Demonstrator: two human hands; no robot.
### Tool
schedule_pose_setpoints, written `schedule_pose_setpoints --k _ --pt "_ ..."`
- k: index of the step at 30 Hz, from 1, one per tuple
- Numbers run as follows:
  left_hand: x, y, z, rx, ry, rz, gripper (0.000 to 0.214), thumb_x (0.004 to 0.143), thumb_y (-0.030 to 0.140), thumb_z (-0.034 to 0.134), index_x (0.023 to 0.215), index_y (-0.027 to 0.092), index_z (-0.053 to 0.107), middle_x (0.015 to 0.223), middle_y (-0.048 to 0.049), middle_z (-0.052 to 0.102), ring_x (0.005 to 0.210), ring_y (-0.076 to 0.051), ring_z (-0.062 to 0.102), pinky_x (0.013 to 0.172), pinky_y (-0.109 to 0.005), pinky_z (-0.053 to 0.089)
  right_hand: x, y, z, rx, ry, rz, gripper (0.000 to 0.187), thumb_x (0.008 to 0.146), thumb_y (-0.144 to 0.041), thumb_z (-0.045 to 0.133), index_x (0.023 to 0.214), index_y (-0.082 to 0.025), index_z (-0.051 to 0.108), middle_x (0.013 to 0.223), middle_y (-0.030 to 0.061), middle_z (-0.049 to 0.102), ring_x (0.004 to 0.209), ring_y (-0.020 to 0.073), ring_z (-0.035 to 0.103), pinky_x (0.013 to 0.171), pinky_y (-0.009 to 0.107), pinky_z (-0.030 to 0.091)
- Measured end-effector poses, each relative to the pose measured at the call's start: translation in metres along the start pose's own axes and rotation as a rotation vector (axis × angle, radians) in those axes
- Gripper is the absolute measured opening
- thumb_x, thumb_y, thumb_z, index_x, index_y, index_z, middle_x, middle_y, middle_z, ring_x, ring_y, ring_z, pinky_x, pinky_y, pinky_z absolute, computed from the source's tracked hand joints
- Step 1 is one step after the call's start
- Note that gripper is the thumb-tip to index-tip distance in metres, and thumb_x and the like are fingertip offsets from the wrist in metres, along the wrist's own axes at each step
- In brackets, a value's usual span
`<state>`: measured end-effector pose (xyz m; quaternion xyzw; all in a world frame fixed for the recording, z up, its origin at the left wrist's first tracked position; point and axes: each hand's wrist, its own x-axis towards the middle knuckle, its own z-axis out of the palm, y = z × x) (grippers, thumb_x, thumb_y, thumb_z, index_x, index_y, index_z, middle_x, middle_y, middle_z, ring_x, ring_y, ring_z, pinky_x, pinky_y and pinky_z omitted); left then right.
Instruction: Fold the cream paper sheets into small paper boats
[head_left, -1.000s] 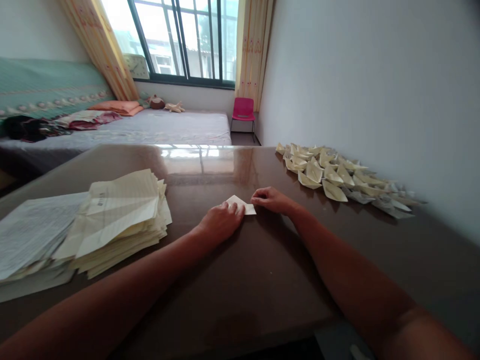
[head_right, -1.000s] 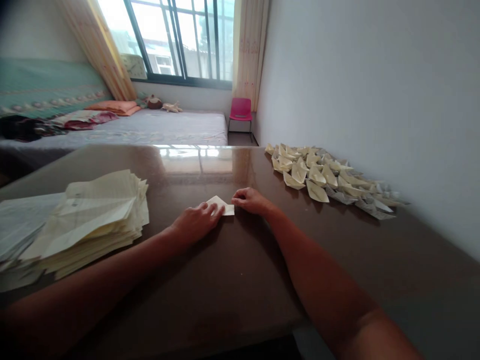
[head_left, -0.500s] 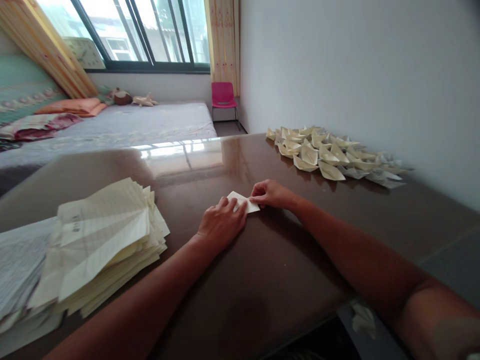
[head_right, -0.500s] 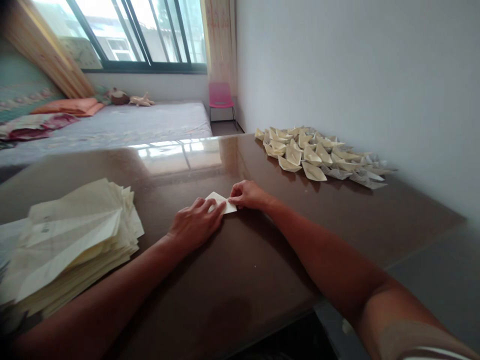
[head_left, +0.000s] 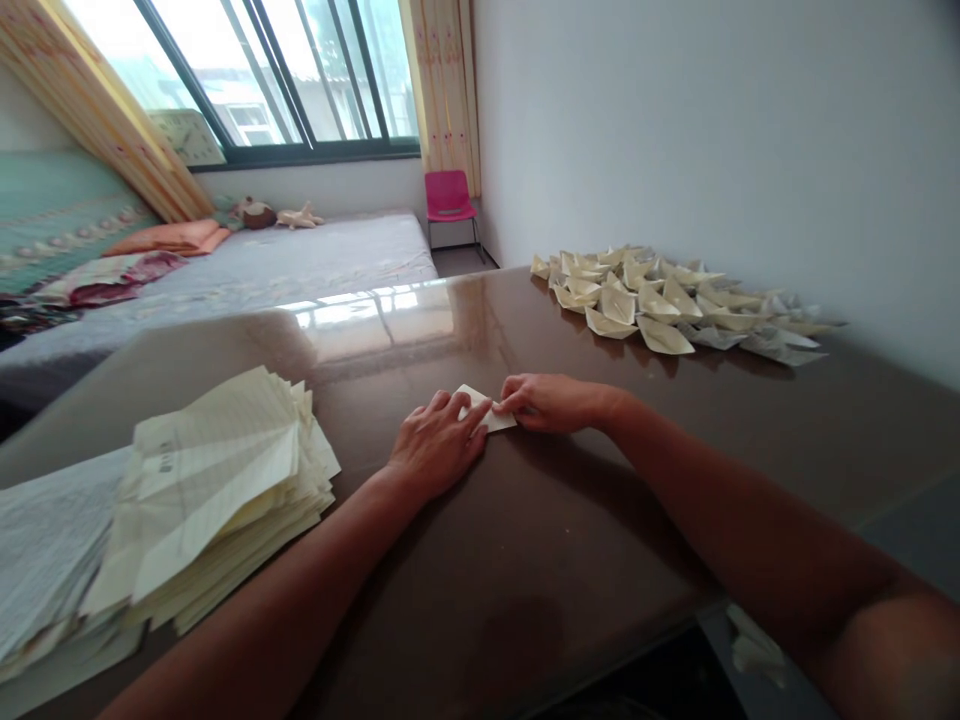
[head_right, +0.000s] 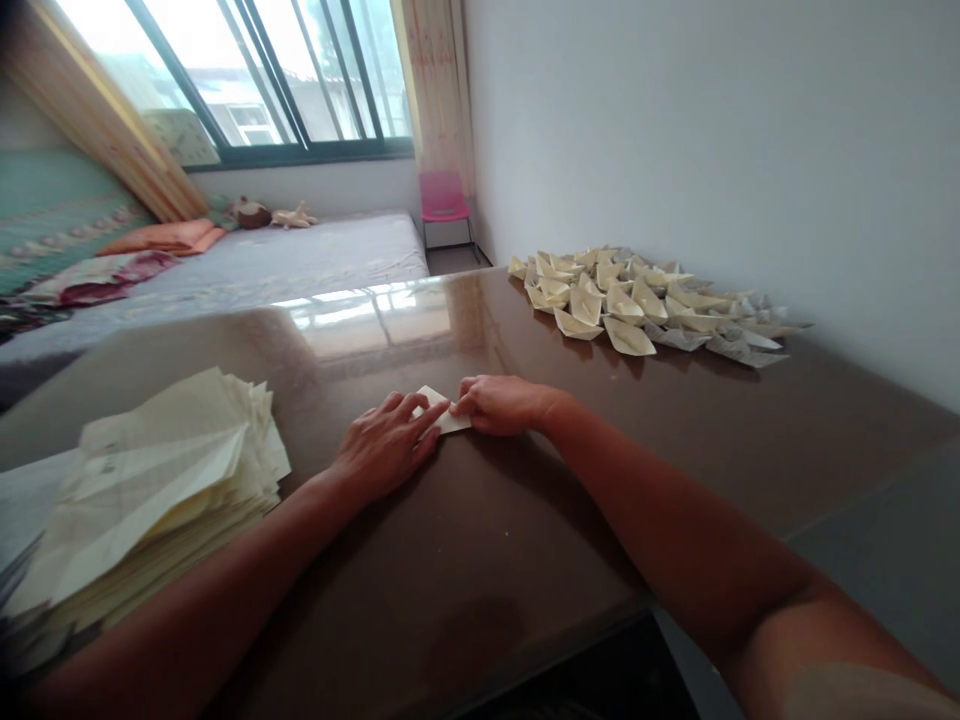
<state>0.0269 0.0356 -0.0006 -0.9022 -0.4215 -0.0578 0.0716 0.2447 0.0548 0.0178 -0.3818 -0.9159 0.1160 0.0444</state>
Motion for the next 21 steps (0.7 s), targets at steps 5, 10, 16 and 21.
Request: schedule_pose_setpoints --k 5,10,16,21 --pt "0.006 -0.001 0.002 -0.027 -0.036 0.012 0.042 0.095 0.044 0.035 0.135 0.036 0.044 0.116 -0.0058 0.053 0.105 -0.023 0.044 0.083 -0.034 0.043 -0.002 0.002 -0.002 0.048 0.009 -0.027 0.035 0.08 -0.013 0.053 0.108 -0.022 0.071 0.104 0.0064 0.066 0.09 0.0175 0.062 0.076 0.024 0.043" --pt "0.003 -0.001 -0.006 -0.036 -0.049 0.066 0.038 0.094 0.038 0.038 0.129 0.032 0.052 0.116 -0.0053 0.058 0.105 -0.022 0.048 0.08 -0.031 0.045 0.002 0.0 0.001 0.046 0.072 0.006 0.032 0.083 -0.033 0.061 0.109 -0.016 0.069 0.1 0.0096 0.065 0.085 0.0185 0.061 0.077 0.027 0.045" --pt "-0.002 -0.046 -0.041 -0.055 -0.103 -0.123 0.032 0.089 0.032 0.039 0.103 0.023 0.067 0.097 -0.0025 0.065 0.083 -0.015 0.06 0.076 -0.026 0.044 -0.002 -0.011 0.003 -0.095 0.054 -0.043 0.026 0.081 -0.041 0.064 0.093 -0.019 0.071 0.104 0.0114 0.063 0.098 0.0238 0.058 0.085 0.033 0.043" --pt "-0.008 -0.057 -0.04 -0.059 -0.339 0.015 0.036 0.079 0.026 0.055 0.114 0.02 0.062 0.108 -0.0058 0.062 0.1 -0.019 0.059 0.085 -0.026 0.045 -0.001 -0.017 0.004 -0.166 0.086 -0.037 0.024 0.079 -0.039 0.066 0.089 -0.017 0.071 0.098 0.0124 0.065 0.095 0.0252 0.058 0.082 0.034 0.042"
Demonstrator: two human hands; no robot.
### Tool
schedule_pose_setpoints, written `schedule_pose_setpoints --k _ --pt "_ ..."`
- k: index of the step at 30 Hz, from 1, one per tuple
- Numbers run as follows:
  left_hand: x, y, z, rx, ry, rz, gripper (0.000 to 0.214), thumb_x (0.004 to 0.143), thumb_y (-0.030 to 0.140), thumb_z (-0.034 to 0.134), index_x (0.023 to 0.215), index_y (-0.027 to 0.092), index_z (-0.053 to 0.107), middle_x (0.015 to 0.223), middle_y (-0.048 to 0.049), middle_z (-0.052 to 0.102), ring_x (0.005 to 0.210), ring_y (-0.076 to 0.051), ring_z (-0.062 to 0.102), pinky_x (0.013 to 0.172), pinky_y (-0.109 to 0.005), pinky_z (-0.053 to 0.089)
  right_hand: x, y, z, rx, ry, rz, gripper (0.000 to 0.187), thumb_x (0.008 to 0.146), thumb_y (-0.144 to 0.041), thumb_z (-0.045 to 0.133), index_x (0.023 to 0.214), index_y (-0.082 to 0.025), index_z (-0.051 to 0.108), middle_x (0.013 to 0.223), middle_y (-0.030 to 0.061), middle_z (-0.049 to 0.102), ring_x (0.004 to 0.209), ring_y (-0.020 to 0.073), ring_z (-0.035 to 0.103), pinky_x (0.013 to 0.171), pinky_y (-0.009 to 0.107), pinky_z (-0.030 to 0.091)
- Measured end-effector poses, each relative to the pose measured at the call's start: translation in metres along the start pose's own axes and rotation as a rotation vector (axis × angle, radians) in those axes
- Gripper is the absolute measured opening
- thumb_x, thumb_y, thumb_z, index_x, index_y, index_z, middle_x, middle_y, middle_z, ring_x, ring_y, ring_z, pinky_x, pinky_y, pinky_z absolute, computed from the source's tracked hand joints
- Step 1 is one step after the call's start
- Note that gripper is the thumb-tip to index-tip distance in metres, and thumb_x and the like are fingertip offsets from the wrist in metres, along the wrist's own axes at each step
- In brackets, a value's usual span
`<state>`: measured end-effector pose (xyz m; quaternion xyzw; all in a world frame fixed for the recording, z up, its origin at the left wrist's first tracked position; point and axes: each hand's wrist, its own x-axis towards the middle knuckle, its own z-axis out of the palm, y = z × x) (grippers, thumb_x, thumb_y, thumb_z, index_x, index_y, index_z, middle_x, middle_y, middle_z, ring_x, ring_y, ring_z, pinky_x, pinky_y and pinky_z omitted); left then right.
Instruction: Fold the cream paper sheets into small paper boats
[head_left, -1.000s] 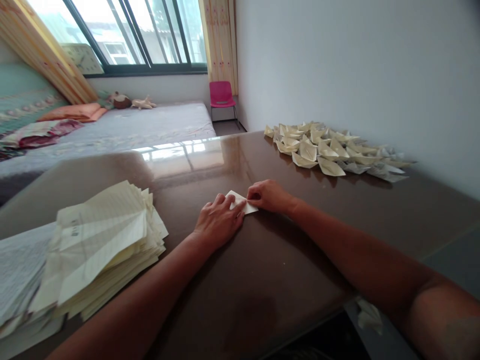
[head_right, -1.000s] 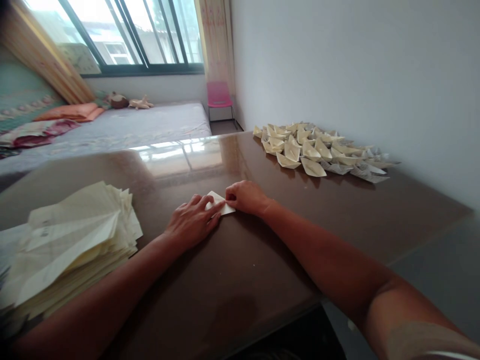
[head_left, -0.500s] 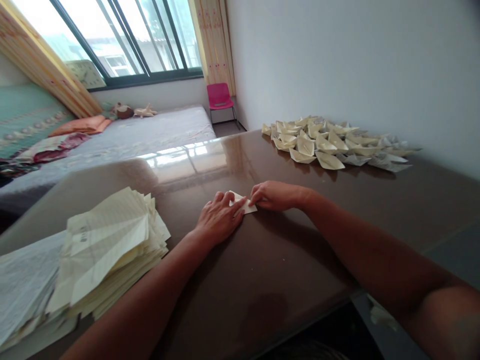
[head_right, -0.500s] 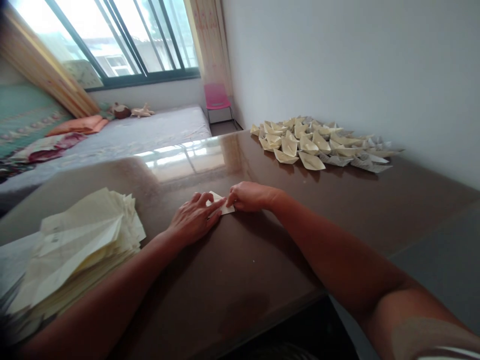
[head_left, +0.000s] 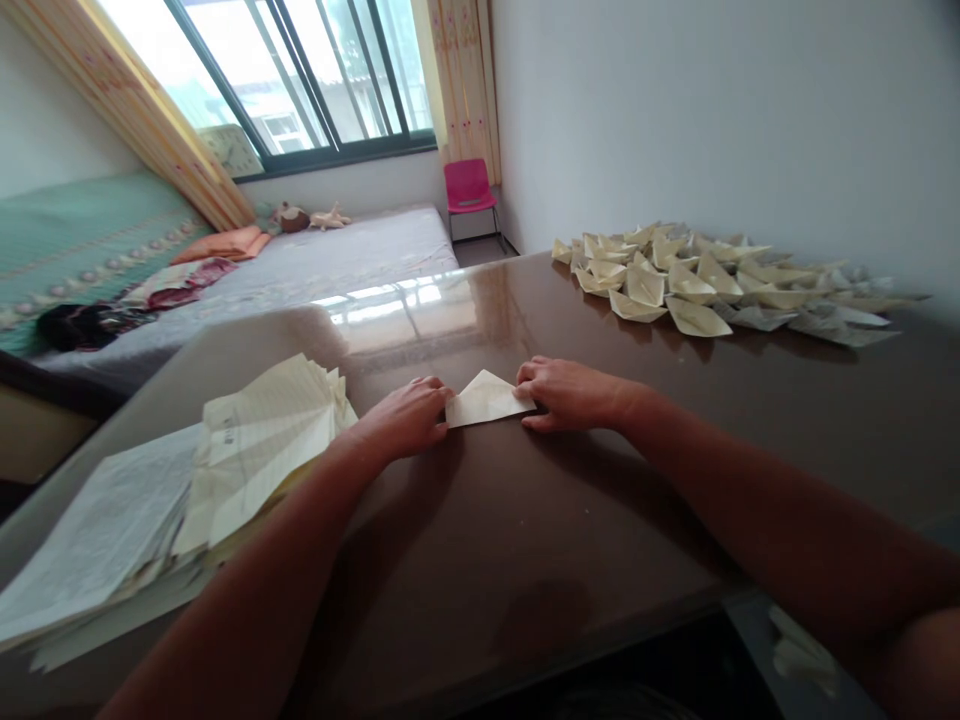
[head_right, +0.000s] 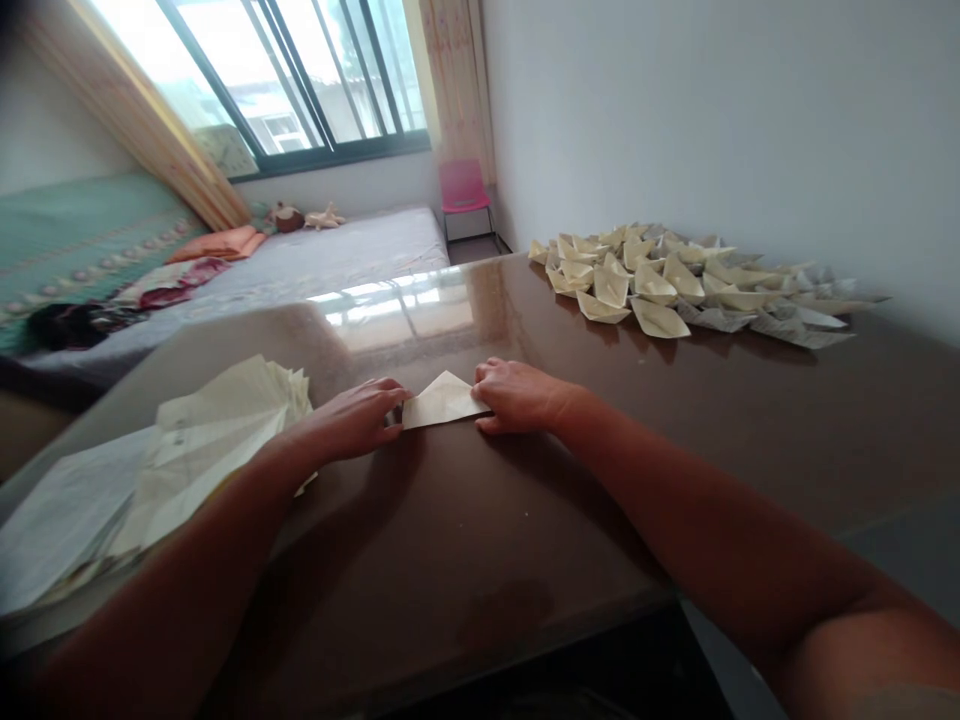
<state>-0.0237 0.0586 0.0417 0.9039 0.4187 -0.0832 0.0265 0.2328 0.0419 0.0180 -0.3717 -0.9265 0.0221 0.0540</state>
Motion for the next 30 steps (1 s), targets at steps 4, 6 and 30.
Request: schedule_pose_setpoints --k 4,6,30 --pt "0.0 0.012 0.01 0.03 0.026 0.004 0.031 0.08 0.022 0.056 0.11 0.018 0.063 0.113 -0.0093 0.06 0.107 -0.022 0.056 0.091 -0.03 0.045 0.004 -0.005 0.001 -0.105 -0.014 0.019 0.026 0.079 -0.038 0.064 0.088 -0.014 0.07 0.095 0.0139 0.066 0.09 0.0258 0.059 0.078 0.034 0.041" --pt "0.001 0.017 0.01 0.042 0.029 -0.007 0.032 0.082 0.02 0.054 0.114 0.017 0.061 0.109 -0.0099 0.062 0.105 -0.022 0.058 0.09 -0.031 0.045 0.004 -0.005 0.001 -0.135 -0.015 0.028 0.026 0.08 -0.038 0.063 0.088 -0.014 0.07 0.094 0.0139 0.066 0.089 0.0255 0.059 0.076 0.034 0.04" --pt "0.013 0.002 0.013 -0.243 0.174 -0.038 0.025 0.085 0.029 0.049 0.089 0.021 0.072 0.085 -0.0018 0.072 0.079 -0.017 0.064 0.07 -0.025 0.043 0.009 0.005 0.003 0.074 0.013 0.221 0.032 0.094 -0.04 0.043 0.091 -0.021 0.07 0.095 0.0038 0.068 0.08 0.0145 0.059 0.065 0.023 0.033"
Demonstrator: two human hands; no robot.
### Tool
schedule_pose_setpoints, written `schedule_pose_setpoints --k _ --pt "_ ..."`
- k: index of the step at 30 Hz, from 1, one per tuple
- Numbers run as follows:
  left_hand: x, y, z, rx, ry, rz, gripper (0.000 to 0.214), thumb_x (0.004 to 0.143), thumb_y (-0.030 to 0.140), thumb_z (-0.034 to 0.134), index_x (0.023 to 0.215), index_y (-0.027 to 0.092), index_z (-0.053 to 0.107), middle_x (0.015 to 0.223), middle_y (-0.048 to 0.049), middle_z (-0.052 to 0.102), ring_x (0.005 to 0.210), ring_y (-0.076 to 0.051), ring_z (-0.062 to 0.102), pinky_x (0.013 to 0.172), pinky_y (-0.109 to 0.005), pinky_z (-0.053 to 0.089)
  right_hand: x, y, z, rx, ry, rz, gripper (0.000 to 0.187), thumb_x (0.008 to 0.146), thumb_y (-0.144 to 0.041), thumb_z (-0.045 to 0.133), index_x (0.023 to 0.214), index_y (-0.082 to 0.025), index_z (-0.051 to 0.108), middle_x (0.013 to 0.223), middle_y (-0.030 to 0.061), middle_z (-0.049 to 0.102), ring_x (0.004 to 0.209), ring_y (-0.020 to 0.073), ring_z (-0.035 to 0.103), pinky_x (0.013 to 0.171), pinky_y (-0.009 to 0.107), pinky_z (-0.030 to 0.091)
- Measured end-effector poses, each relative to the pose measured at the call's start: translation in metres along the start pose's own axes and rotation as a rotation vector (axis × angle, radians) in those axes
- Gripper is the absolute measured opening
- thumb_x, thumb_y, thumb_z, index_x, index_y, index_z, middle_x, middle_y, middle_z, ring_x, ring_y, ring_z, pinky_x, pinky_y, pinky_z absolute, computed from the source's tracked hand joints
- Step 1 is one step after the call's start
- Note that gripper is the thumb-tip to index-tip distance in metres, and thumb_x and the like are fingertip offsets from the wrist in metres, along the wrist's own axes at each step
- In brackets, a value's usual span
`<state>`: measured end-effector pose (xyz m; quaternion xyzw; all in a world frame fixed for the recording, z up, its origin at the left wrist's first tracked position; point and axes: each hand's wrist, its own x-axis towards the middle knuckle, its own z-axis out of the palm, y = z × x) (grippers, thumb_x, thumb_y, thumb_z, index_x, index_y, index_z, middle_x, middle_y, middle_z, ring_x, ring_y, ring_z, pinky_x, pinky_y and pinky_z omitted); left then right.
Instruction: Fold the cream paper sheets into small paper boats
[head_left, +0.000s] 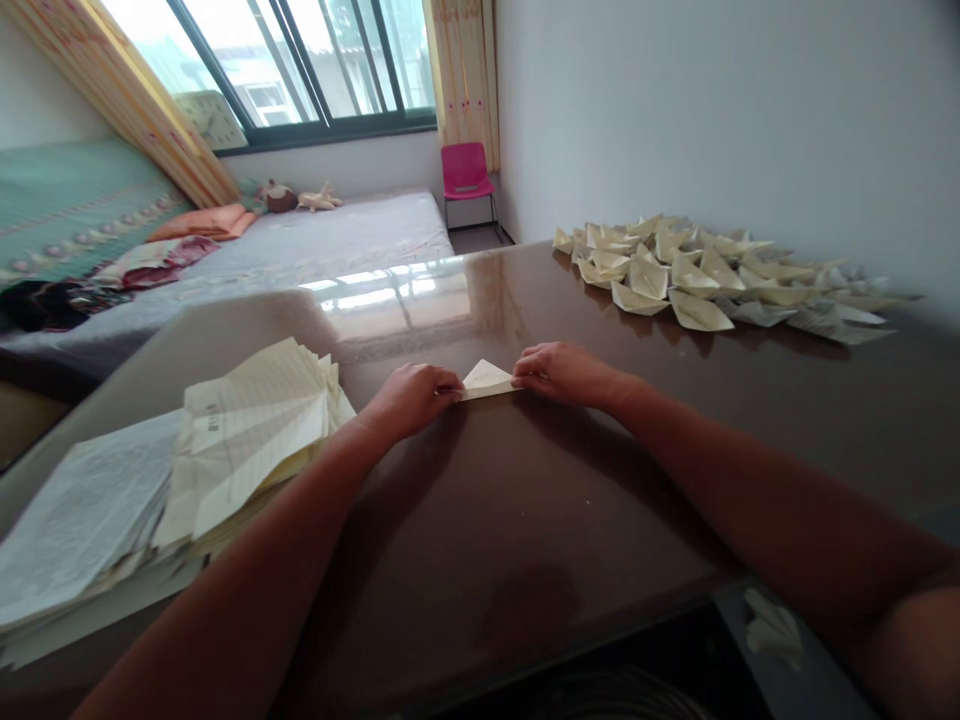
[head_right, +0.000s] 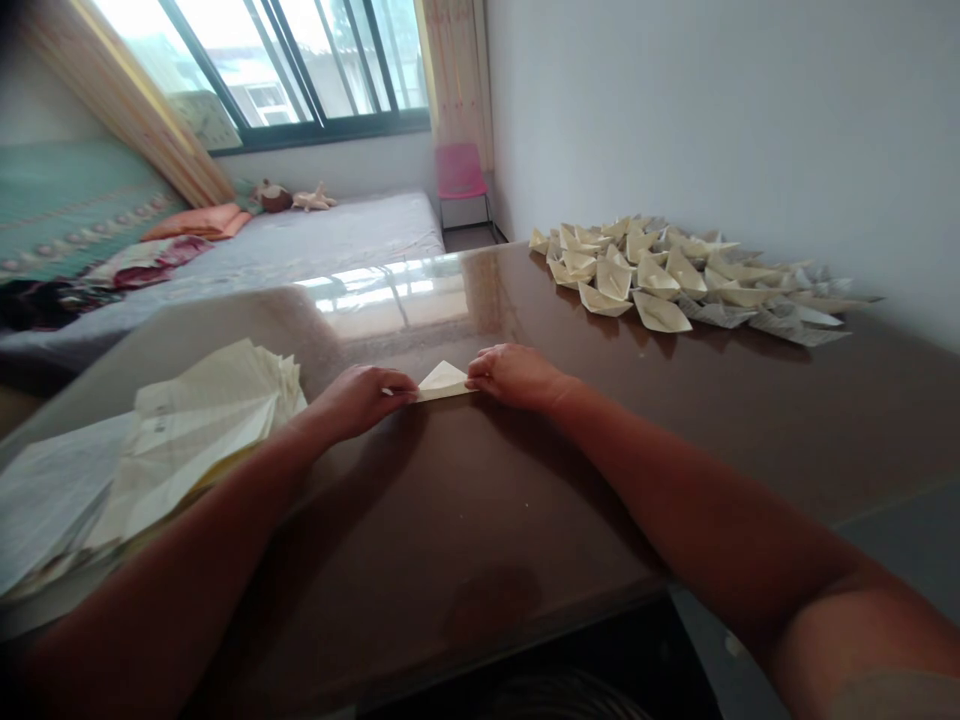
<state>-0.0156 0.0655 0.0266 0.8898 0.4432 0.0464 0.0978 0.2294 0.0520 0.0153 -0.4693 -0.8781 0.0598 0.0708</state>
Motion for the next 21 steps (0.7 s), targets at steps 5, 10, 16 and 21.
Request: schedule_pose_setpoints --k 5,10,16,21 --pt "0.005 -0.011 0.006 -0.212 0.023 -0.101 0.031 0.083 0.037 0.048 0.089 0.019 0.073 0.079 -0.0006 0.072 0.073 -0.016 0.063 0.068 -0.023 0.043 0.009 0.003 0.016 0.081 0.01 0.143 0.03 0.094 -0.038 0.043 0.092 -0.02 0.066 0.093 0.0042 0.066 0.084 0.0151 0.058 0.068 0.023 0.035" --pt "0.008 -0.01 0.016 -0.17 0.064 -0.149 0.03 0.081 0.037 0.048 0.089 0.019 0.071 0.078 -0.0015 0.07 0.072 -0.017 0.061 0.066 -0.025 0.043 0.011 -0.002 0.02 0.018 0.009 0.193 0.03 0.095 -0.039 0.04 0.092 -0.02 0.064 0.097 0.0061 0.064 0.092 0.0173 0.058 0.073 0.024 0.038" --pt "0.007 -0.007 0.019 -0.066 0.035 -0.188 0.028 0.082 0.038 0.048 0.097 0.023 0.065 0.085 -0.0021 0.069 0.076 -0.018 0.062 0.067 -0.027 0.043 0.011 -0.007 0.02 -0.034 -0.001 0.201 0.03 0.095 -0.039 0.038 0.094 -0.021 0.062 0.1 0.0072 0.063 0.096 0.0192 0.057 0.079 0.026 0.04" --pt "0.006 0.0 0.022 0.065 0.019 -0.267 0.029 0.087 0.041 0.043 0.108 0.029 0.06 0.092 -0.0027 0.069 0.083 -0.022 0.063 0.073 -0.031 0.045 0.01 -0.01 0.018 -0.077 -0.018 0.238 0.032 0.094 -0.042 0.039 0.096 -0.019 0.062 0.109 0.0098 0.059 0.095 0.0209 0.059 0.075 0.028 0.042"
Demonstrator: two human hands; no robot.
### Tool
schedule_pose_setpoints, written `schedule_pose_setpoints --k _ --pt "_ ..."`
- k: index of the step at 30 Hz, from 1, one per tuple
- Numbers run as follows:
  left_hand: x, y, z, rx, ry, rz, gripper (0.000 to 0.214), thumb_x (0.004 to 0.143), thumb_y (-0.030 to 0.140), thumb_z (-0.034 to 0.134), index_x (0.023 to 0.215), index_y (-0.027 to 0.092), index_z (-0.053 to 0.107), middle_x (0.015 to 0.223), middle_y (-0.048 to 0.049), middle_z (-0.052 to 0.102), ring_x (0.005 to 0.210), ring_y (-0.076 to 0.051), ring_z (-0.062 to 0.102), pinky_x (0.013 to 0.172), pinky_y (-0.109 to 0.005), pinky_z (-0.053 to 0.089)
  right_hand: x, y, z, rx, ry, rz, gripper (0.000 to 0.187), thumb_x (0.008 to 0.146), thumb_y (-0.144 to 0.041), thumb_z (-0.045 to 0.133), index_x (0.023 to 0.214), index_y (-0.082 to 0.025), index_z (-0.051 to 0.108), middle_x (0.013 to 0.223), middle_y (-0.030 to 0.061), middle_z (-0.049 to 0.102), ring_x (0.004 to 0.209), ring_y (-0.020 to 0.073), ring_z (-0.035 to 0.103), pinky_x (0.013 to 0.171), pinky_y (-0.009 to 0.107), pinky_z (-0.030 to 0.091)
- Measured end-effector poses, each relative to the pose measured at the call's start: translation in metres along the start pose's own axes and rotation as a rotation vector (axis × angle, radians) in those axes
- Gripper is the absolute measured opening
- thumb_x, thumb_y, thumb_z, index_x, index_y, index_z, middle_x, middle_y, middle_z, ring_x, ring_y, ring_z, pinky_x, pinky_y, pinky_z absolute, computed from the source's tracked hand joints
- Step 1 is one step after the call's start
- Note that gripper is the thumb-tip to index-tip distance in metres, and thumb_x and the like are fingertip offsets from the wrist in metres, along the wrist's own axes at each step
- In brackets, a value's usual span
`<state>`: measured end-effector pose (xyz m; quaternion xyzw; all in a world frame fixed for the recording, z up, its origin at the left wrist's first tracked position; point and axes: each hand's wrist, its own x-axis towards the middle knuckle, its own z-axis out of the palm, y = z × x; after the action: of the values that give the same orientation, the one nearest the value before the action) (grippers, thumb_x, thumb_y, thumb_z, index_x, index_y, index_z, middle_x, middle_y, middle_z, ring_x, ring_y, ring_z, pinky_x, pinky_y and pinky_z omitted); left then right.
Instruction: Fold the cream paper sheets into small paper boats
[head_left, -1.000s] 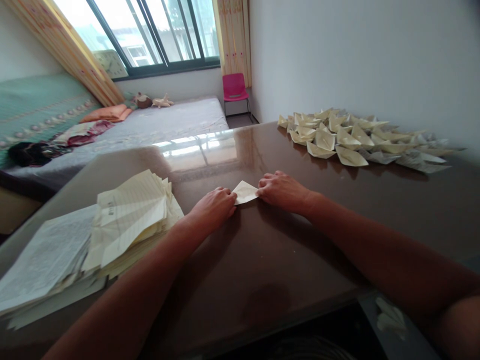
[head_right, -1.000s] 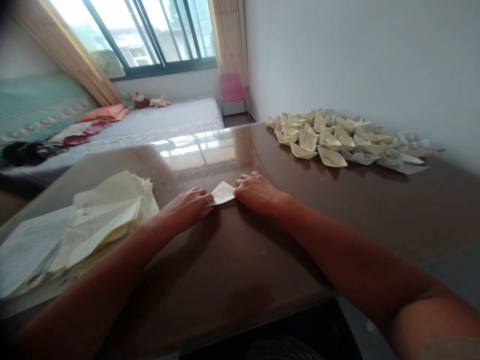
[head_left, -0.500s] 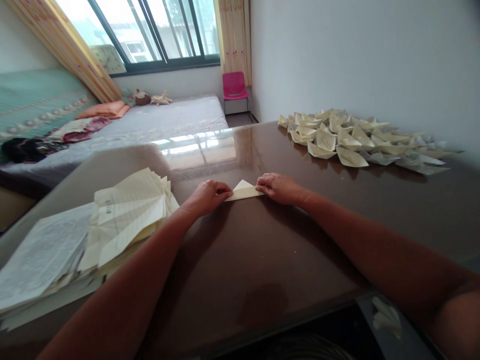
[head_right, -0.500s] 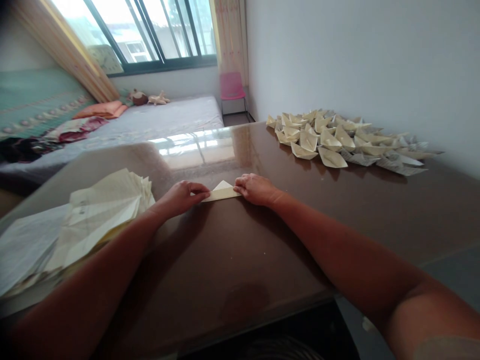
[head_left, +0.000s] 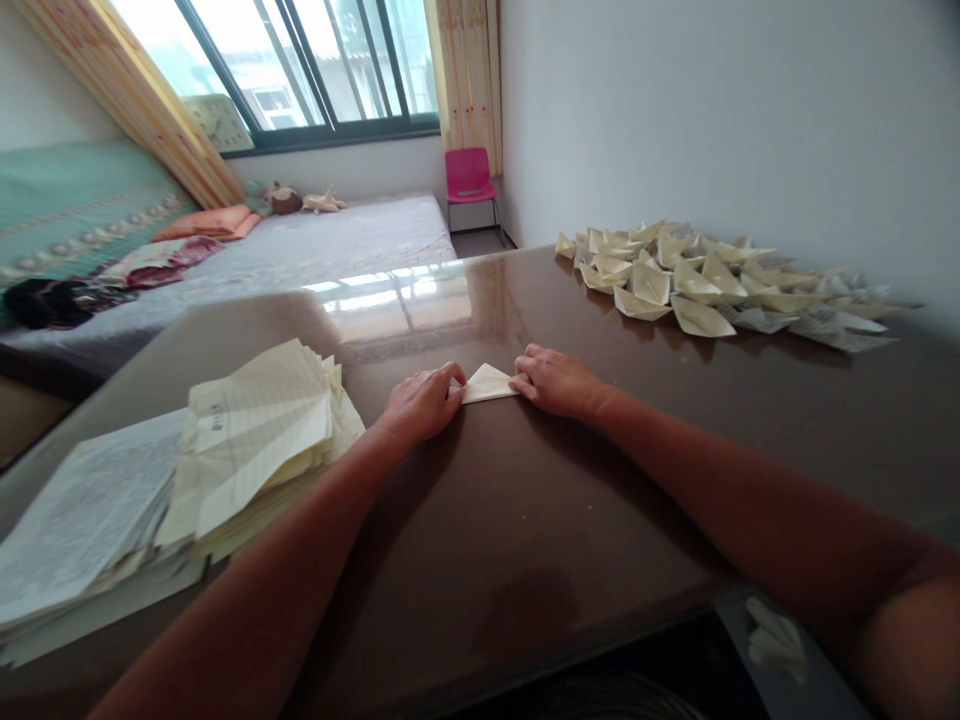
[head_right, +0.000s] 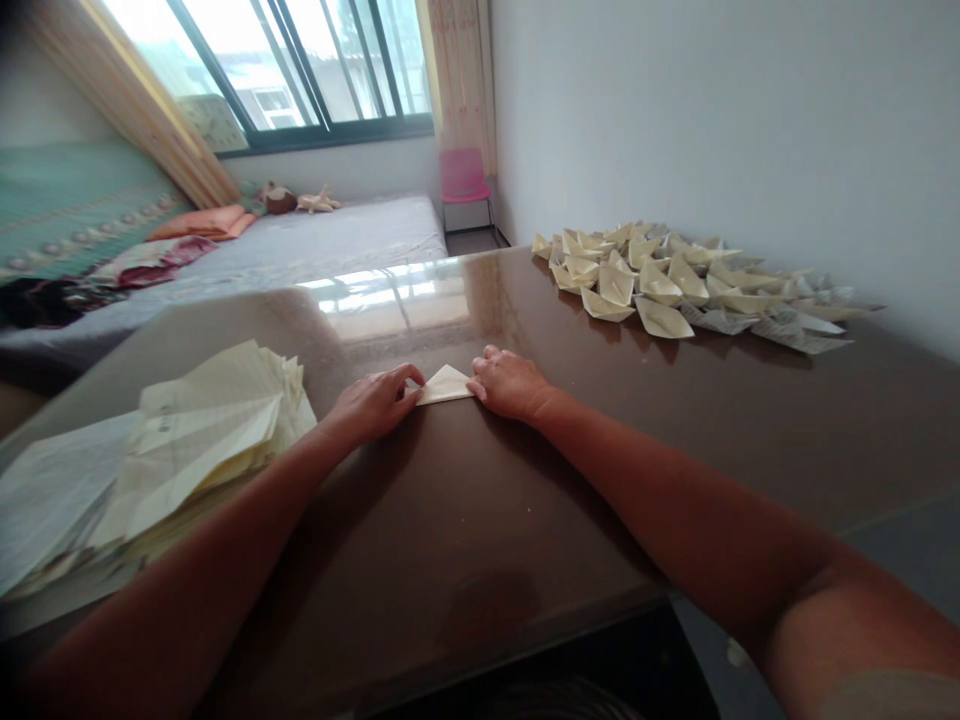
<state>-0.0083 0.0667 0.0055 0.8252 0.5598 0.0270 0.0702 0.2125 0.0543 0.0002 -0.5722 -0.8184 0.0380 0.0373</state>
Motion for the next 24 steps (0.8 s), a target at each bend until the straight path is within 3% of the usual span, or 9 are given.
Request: schedule_pose_setpoints --k 7,10,14,17,20,24 --pt "-0.01 0.011 0.013 0.185 0.155 0.061 0.034 0.095 0.035 0.034 0.124 0.031 0.052 0.106 -0.0073 0.062 0.1 -0.025 0.056 0.079 -0.037 0.047 0.002 0.003 -0.003 0.009 -0.056 0.032 0.036 0.091 -0.046 0.041 0.092 -0.019 0.064 0.113 0.0085 0.058 0.091 0.0201 0.061 0.066 0.027 0.043" --pt "-0.014 0.017 0.013 0.267 0.264 0.225 0.034 0.095 0.028 0.04 0.127 0.029 0.051 0.117 -0.0087 0.056 0.11 -0.025 0.048 0.084 -0.037 0.045 0.004 0.004 -0.002 0.016 -0.052 0.039 0.036 0.091 -0.047 0.041 0.092 -0.02 0.065 0.111 0.0074 0.059 0.089 0.0195 0.061 0.066 0.027 0.042" --pt "-0.017 0.023 0.011 0.299 0.166 0.476 0.034 0.095 0.023 0.041 0.127 0.026 0.052 0.109 -0.0068 0.058 0.101 -0.021 0.05 0.082 -0.032 0.046 0.004 0.005 -0.002 0.022 -0.049 0.038 0.034 0.091 -0.047 0.042 0.091 -0.02 0.065 0.108 0.0066 0.06 0.088 0.0187 0.061 0.065 0.026 0.041" --pt "-0.019 0.027 0.008 0.319 0.105 0.468 0.04 0.094 0.018 0.04 0.133 0.026 0.047 0.107 -0.0069 0.058 0.095 -0.02 0.051 0.079 -0.029 0.047 0.0 0.003 -0.003 0.035 0.027 0.033 0.03 0.09 -0.045 0.047 0.097 -0.02 0.063 0.108 0.0067 0.06 0.089 0.0186 0.059 0.066 0.026 0.041" --pt "-0.022 0.031 0.004 0.355 0.083 0.438 0.042 0.094 0.02 0.04 0.135 0.027 0.044 0.11 -0.0075 0.057 0.095 -0.021 0.05 0.075 -0.028 0.048 -0.006 -0.003 -0.007 -0.017 0.18 -0.131 0.025 0.09 -0.034 0.053 0.109 -0.022 0.062 0.116 0.0074 0.058 0.106 0.0216 0.053 0.078 0.029 0.041" --pt "-0.027 0.037 0.001 0.386 0.048 0.404 0.044 0.093 0.017 0.041 0.135 0.028 0.044 0.11 -0.0084 0.056 0.098 -0.022 0.05 0.074 -0.028 0.049 -0.014 -0.009 -0.015 -0.132 0.052 -0.317 0.021 0.092 -0.022 0.048 0.099 -0.019 0.068 0.105 0.0094 0.063 0.101 0.0224 0.055 0.081 0.031 0.04"
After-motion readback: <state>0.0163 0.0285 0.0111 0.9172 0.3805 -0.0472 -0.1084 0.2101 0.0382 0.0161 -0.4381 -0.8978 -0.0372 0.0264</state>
